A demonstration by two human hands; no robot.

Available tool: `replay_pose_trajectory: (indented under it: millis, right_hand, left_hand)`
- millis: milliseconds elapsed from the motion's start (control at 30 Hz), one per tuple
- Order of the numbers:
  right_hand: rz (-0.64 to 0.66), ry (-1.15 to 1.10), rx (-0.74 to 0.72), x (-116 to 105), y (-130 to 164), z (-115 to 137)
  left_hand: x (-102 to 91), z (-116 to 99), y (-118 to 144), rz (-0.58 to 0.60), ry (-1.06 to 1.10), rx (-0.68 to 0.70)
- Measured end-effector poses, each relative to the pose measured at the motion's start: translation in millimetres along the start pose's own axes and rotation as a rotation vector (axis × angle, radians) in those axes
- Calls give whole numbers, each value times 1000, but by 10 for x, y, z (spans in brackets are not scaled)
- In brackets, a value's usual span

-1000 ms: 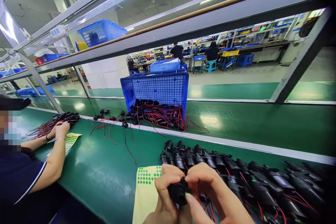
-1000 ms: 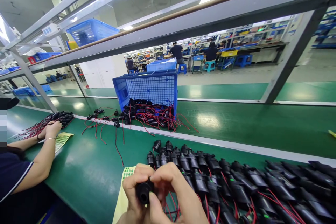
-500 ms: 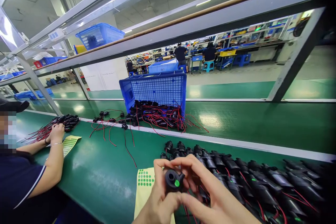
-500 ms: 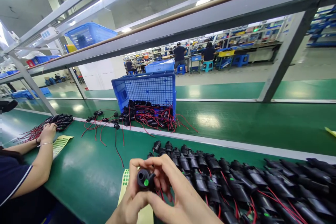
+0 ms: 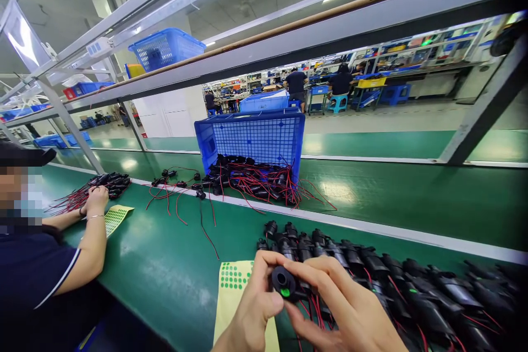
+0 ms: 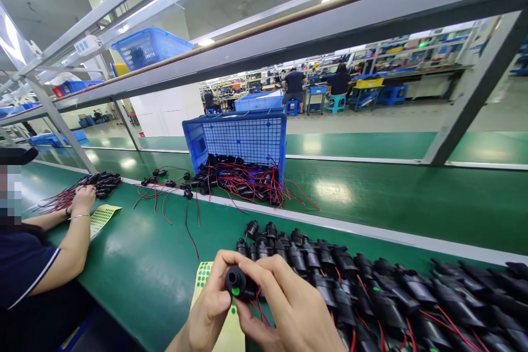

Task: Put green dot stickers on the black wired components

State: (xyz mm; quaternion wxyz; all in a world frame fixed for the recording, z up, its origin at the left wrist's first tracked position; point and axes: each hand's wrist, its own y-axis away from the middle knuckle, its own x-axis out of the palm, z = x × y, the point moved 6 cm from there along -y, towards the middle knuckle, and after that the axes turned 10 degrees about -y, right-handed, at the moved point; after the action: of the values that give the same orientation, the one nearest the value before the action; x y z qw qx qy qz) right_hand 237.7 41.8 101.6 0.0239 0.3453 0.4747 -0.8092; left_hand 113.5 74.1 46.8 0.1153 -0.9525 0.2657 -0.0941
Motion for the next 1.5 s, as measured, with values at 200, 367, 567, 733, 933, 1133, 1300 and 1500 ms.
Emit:
replay_pose_trajectory:
  millis: [200,367,567,733,933,1133,1300,1500]
  right_hand:
    - [-78,95,-45,17,71,18]
    - [-110,110,-93,71,142,5]
    - [-152,140,-157,121,247,-9]
    - [-143,80,-69,61,143,0]
    - [-127,49,-68,39,74,9]
    - [-112,60,-82,66,98,-9]
    - [-134,97,-96,140,194,0]
    - [-161,166,-141,170,181,71]
  left_hand:
    - [-5,29,19,-26,-88,-17]
    - [-26,116,2,-43,-59,5]
    - [86,13,-28,34,109,35]
    - [92,18,-29,86,192,-15]
    - [57,55,-7,87,191,-24]
    - [2,73,24,54,18,-39]
    - [-7,64,38,18,-90,-2]
    - [12,152,25,-66,-20,75]
